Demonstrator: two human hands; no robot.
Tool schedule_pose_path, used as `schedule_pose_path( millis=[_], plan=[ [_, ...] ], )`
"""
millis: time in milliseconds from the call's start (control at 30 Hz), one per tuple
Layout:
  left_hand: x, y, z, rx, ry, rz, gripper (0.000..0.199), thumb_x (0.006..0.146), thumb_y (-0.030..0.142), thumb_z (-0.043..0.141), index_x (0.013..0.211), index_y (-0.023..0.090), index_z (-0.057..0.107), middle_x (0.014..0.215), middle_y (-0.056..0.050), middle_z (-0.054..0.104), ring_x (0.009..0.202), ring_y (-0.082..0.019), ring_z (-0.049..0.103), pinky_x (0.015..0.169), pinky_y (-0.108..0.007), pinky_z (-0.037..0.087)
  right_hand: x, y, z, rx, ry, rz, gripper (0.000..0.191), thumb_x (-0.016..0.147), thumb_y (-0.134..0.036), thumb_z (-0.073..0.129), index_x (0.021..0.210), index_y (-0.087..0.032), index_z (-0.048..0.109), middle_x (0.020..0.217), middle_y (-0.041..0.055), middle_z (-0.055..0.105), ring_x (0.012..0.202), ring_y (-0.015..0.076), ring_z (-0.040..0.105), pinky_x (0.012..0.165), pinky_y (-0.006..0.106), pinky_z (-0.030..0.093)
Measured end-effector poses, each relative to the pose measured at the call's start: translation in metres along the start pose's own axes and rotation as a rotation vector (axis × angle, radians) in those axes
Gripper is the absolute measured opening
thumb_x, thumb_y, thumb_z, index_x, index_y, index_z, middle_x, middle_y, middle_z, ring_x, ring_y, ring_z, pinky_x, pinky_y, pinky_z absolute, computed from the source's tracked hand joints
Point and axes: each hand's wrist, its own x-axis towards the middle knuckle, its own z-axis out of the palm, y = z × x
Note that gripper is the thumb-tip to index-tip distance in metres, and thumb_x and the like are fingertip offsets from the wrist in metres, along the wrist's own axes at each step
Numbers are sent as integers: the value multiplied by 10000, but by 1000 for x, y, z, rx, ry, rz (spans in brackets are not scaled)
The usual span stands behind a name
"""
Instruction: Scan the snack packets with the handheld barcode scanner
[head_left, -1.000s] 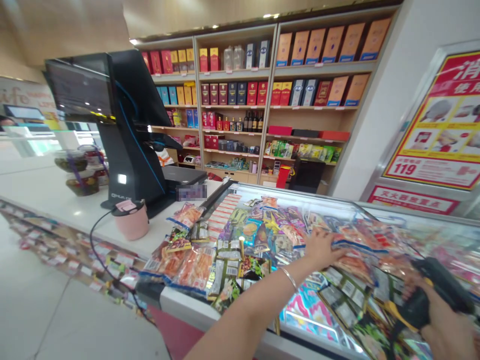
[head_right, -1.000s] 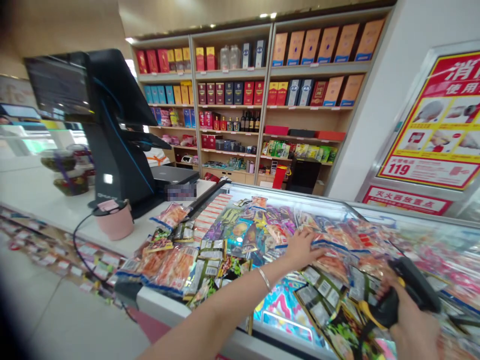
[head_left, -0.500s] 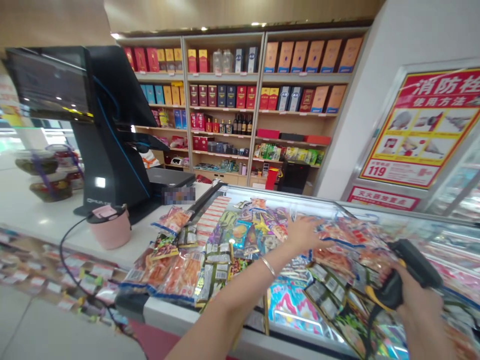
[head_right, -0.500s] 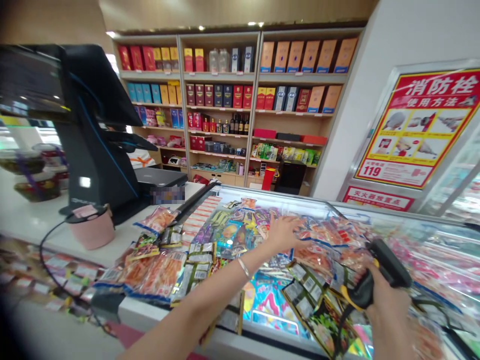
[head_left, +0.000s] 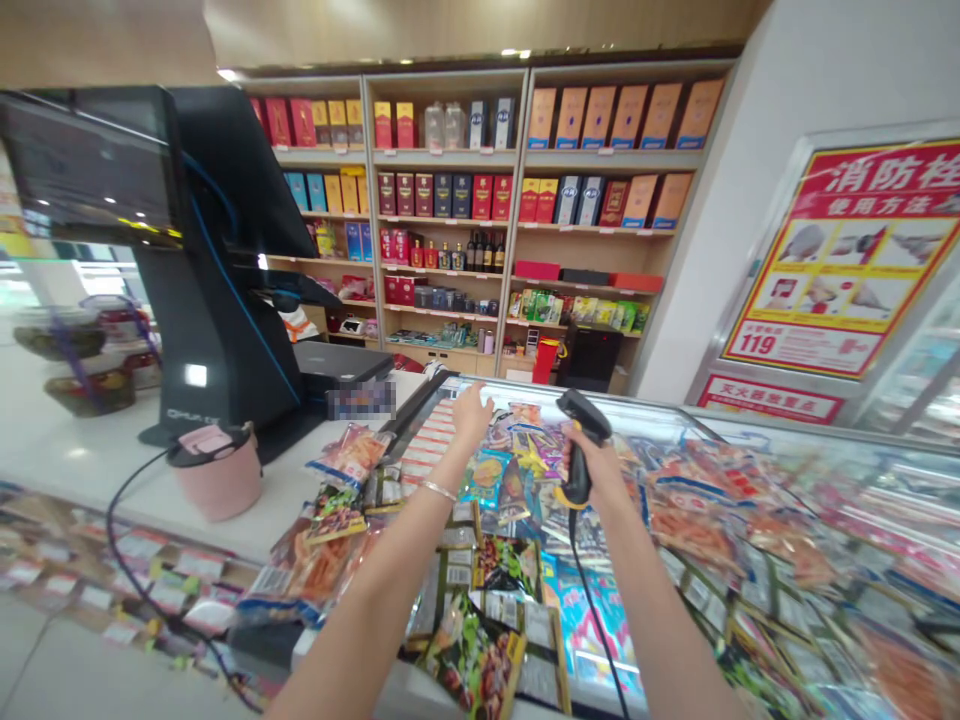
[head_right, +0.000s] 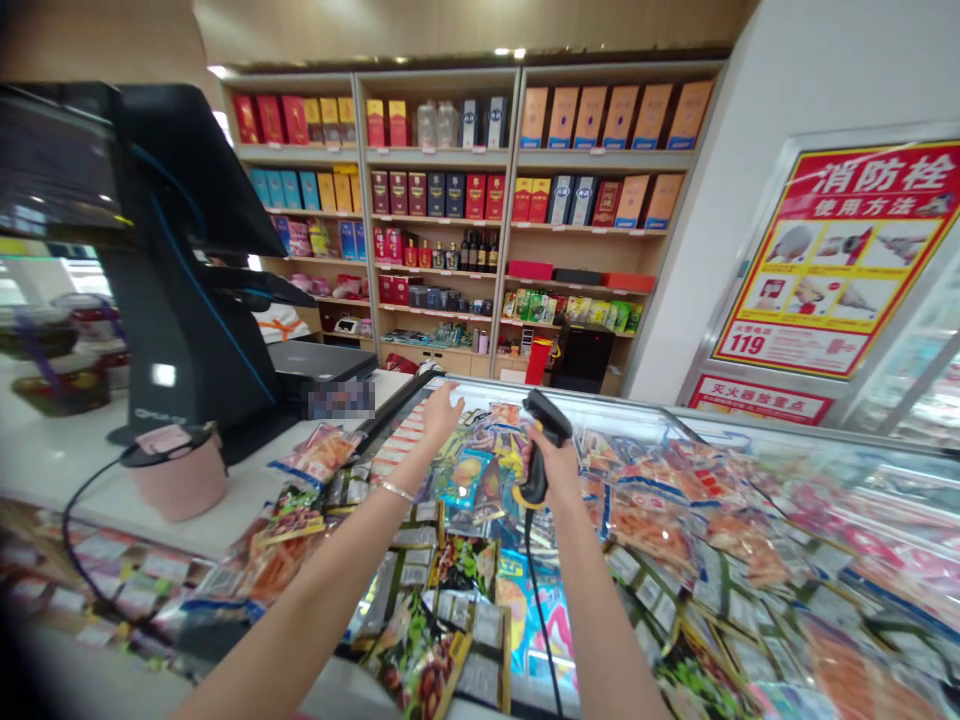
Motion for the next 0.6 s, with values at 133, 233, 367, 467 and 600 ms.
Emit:
schedule_pose_path(
  millis=[133, 233, 367, 467, 600],
  plan=[
    [-13, -34, 44, 139, -169, -109, 508, 879, 277, 507, 1344, 117, 380, 1199, -161, 621, 1118, -228, 582, 888, -279, 417, 23, 57, 8, -125, -79, 167, 298, 587, -336, 782, 594, -151, 550, 431, -5, 537, 342, 100, 475, 336, 196, 398],
    [-10, -47, 65, 218, -270, -139, 597, 867, 387, 527, 1357, 93, 354, 1135, -187, 646, 1086, -264, 603, 851, -291, 428, 30, 78, -1, -183, -103, 188, 283, 621, -336, 757, 577, -144, 555, 440, 12, 549, 348, 107, 488, 347, 205, 406],
    [4, -54, 82, 235, -286, -136, 707, 870, 539, 456, 1359, 40, 350, 1138, -224, 637, 1113, -292, 586, 879, -314, 417, 31, 86, -7, -176, -97, 175, 277, 644, -353, 738, 594, -138, 571, 460, 18, 563, 351, 106, 494, 348, 204, 407],
    [15, -57, 91, 243, -287, -151, 695, 888, 554, 397, 1362, 48, 349, 1184, -224, 616, 1164, -287, 552, 933, -321, 388, 33, 90, -9, -185, -80, 167, 272, 635, -348, 743, 608, -146, 562, 458, 19, 564, 342, 114, 495, 338, 209, 405],
    [21, -60, 98, 245, -315, -152, 747, 786, 538, 580, 1345, 85, 380, 1249, -203, 583, 1245, -319, 468, 998, -358, 349, 38, 94, -15, -164, -33, 174, 279, 629, -351, 741, 609, -165, 534, 443, 9, 554, 327, 122, 491, 327, 221, 414]
  ],
)
